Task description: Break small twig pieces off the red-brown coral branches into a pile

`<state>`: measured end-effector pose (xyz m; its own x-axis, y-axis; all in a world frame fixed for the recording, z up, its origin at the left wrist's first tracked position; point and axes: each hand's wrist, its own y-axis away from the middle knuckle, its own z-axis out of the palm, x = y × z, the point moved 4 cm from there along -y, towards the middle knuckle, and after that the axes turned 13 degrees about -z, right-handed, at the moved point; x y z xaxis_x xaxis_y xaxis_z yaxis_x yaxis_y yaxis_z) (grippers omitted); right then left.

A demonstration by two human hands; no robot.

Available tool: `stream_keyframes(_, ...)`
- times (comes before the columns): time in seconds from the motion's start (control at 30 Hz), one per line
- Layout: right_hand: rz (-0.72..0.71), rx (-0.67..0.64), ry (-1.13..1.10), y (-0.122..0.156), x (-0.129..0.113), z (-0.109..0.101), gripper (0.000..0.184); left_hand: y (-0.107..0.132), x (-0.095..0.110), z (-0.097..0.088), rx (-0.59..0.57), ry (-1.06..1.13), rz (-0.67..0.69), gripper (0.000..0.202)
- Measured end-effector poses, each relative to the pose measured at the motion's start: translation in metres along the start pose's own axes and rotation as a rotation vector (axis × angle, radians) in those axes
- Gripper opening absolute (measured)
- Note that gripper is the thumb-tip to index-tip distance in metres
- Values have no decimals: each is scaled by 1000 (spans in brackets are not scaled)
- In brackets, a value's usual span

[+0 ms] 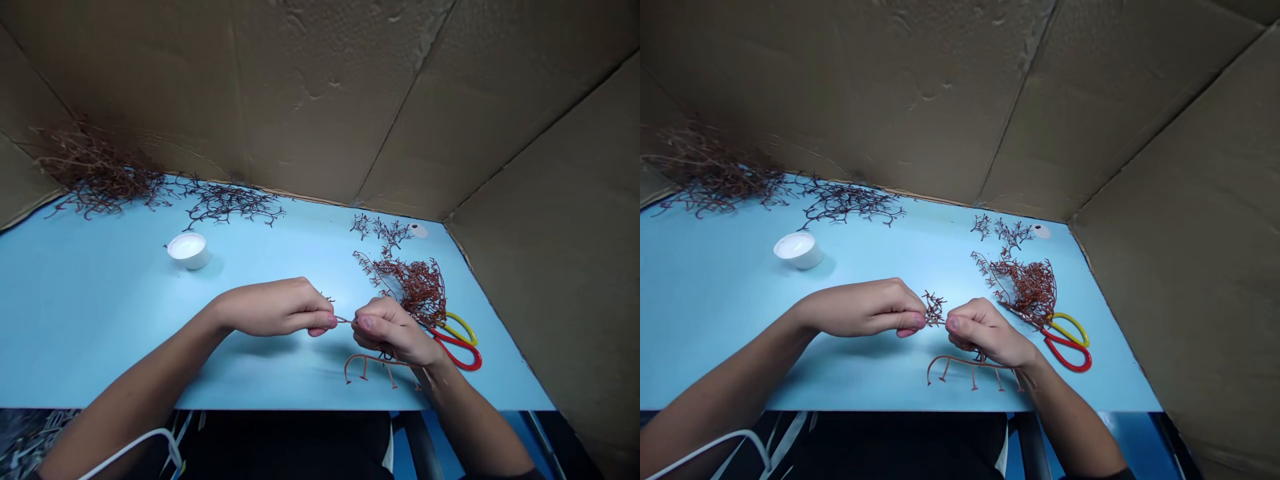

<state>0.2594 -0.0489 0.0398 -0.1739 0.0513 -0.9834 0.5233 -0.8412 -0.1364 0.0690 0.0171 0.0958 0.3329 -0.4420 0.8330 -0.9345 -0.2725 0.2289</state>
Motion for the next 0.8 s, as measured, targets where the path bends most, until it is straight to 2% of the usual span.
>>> stream_keyframes(0.17,-6,6,120,0,0,0,59,2,-1,-7,-31,108,42,41)
stream_keyframes(0.33,10,-92,267,1,-5,3,60,-1,-1,-9,-149,271,52,49)
stream_keyframes(0.4,0,-118,282,8,-12,1,60,6,-7,-13,-177,282,36,48)
stream_keyframes(0.43,-28,-89,271,12,-17,-3,61,13,-11,-16,-184,277,13,49)
stream_keyframes(0.53,-154,157,192,20,-34,-21,67,34,-27,-29,-65,319,-73,51)
stream_keyframes(0.57,-164,237,167,21,-36,-26,68,39,-31,-35,46,369,-77,52)
stream_keyframes(0.6,-141,265,145,19,-36,-28,68,39,-32,-36,73,372,-73,51)
stream_keyframes(0.67,-106,257,105,11,-33,-27,67,28,-31,-28,68,250,-76,49)
stream_keyframes(0.8,-143,338,72,-6,-21,-29,64,-15,-37,-2,254,61,-124,44)
